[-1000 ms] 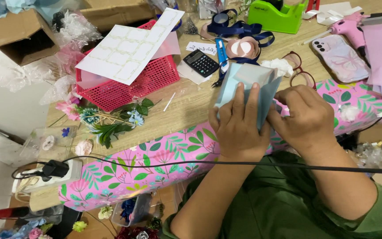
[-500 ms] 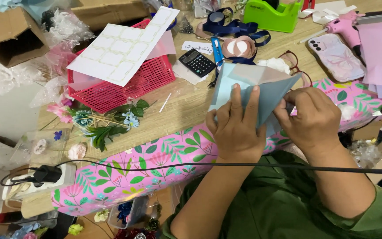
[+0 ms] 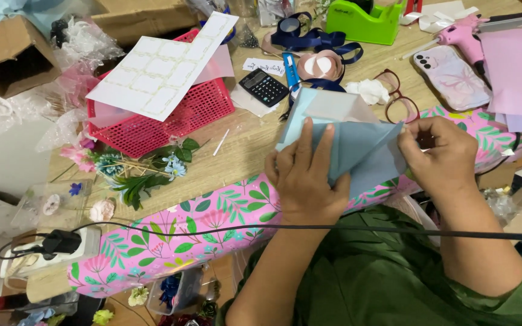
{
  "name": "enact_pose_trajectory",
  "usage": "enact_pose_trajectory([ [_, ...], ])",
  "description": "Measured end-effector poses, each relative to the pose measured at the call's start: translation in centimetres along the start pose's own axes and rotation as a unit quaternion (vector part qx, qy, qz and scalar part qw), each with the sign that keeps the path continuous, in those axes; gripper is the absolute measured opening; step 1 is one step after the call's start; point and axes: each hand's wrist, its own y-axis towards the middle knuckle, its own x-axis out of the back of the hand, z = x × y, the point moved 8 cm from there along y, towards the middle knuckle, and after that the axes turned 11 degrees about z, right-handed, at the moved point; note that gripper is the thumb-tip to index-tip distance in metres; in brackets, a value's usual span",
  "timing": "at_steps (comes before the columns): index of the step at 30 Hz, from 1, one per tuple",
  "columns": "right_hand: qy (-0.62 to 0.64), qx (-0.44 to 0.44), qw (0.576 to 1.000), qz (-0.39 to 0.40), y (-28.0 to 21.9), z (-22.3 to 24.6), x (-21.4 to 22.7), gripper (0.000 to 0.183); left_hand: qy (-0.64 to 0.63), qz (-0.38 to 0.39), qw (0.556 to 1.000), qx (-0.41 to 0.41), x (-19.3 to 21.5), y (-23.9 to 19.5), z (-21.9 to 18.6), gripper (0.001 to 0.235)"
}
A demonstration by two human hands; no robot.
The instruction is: Wrapping a small rectangular box with light blue paper at a craft station.
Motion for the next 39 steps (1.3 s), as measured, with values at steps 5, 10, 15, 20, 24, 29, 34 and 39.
enact_pose_trajectory([
  [5, 0.084, -0.017, 0.996, 0.021, -0.6, 0.4, -0.4, 0.009, -0.073, 0.023, 0.997, 0.033, 0.1, 0.3, 2.5, 0.073],
  [10, 0.101, 0.036, 0.993, 0.041, -0.1, 5.5, 0.6, 0.058, -0.074, 0.049, 0.995, -0.044, 0.4, 0.1, 1.1, 0.055],
  [15, 0.071, -0.004, 0.994, 0.080, -0.2, 6.7, 0.4, 0.071, 0.026, -0.002, 0.997, -0.070, 2.6, 1.8, -2.8, 0.044],
  [20, 0.042, -0.085, 0.990, 0.105, -0.7, 5.1, -0.3, 0.080, 0.105, -0.014, 0.988, -0.113, 2.3, 4.0, -5.6, 0.032],
  [24, -0.027, -0.013, 0.997, 0.069, -0.9, 5.6, 0.6, 0.070, 0.050, 0.052, 0.984, -0.162, 0.0, 4.7, -5.3, 0.036],
  [29, -0.056, 0.007, 0.997, 0.055, -0.7, 5.8, 0.7, 0.067, 0.000, 0.069, 0.989, -0.130, -0.9, 4.5, -3.7, 0.038],
  [34, -0.070, 0.060, 0.995, 0.037, 0.6, 8.9, 1.5, 0.066, -0.098, 0.132, 0.983, -0.077, -3.0, 4.0, -2.4, 0.052],
  [39, -0.113, 0.071, 0.991, 0.029, 2.0, 10.1, 1.7, 0.063, -0.118, 0.140, 0.981, -0.069, -2.5, 4.1, -2.3, 0.047],
])
